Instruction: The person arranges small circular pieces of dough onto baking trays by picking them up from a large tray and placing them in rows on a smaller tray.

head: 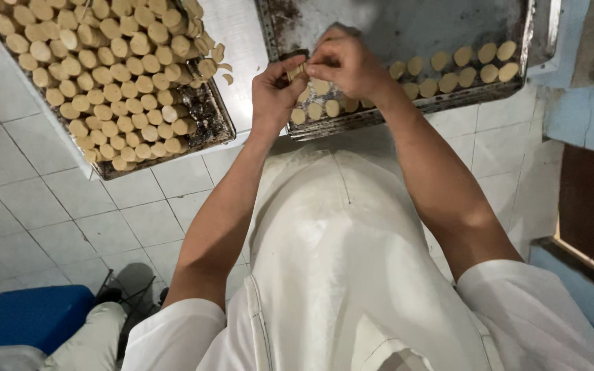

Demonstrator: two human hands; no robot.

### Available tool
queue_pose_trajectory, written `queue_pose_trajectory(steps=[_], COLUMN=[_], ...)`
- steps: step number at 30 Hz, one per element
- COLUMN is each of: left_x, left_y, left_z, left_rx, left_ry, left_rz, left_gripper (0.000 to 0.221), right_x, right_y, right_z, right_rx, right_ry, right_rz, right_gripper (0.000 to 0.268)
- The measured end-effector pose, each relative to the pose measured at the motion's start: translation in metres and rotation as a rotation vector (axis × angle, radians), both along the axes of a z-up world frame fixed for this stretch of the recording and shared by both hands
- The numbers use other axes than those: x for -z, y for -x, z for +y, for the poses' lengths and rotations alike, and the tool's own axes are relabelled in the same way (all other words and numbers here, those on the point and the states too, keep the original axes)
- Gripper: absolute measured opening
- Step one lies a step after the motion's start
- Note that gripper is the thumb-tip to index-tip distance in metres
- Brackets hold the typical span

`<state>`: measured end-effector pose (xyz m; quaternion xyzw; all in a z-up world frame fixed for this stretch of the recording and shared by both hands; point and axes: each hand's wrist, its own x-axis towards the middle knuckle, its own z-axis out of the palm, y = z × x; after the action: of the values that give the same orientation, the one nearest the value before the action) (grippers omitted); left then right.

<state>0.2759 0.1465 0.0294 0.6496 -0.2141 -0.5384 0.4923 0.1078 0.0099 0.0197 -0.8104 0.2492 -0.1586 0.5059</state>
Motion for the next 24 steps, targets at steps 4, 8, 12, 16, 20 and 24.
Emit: queue_pose_trajectory(steps=[4, 8, 12, 16, 20, 24], left_x=[0.009, 0.013, 0.013, 0.015, 0.019, 0.022], left_y=[0.009, 0.009, 0.020, 0.036, 0.042, 0.050], left_z=[-0.011, -0.014, -0.016, -0.023, -0.029, -0.040], left_rx=[-0.088, -0.130, -0.024, 0.003, 0.032, 0.036], left_ry=[0.138, 0.128, 0.087, 0.139, 0.186, 0.219], left_rz=[0.151, 0.103, 0.073, 0.058, 0.105, 0.192], left_gripper=[0.023, 0.023, 0.032, 0.029, 0.035, 0.033], right_x=[0.001, 0.002, 0.003, 0.004, 0.002, 0.003], right_y=[0.009, 0.023, 0.034, 0.045, 0.056, 0.064], right_z=[-0.001, -0.011, -0.010, -0.010, -0.022, -0.025], right_rx=[-0.008, 0.081, 0.068, 0.091, 0.174, 0.114], right_ry=[-0.171, 0.358, 0.151, 0.007, 0.289, 0.065], right_rz=[0.022, -0.001, 0.006, -0.018, 0.162, -0.004], right_gripper=[0.017, 0.019, 0.021, 0.014, 0.022, 0.019])
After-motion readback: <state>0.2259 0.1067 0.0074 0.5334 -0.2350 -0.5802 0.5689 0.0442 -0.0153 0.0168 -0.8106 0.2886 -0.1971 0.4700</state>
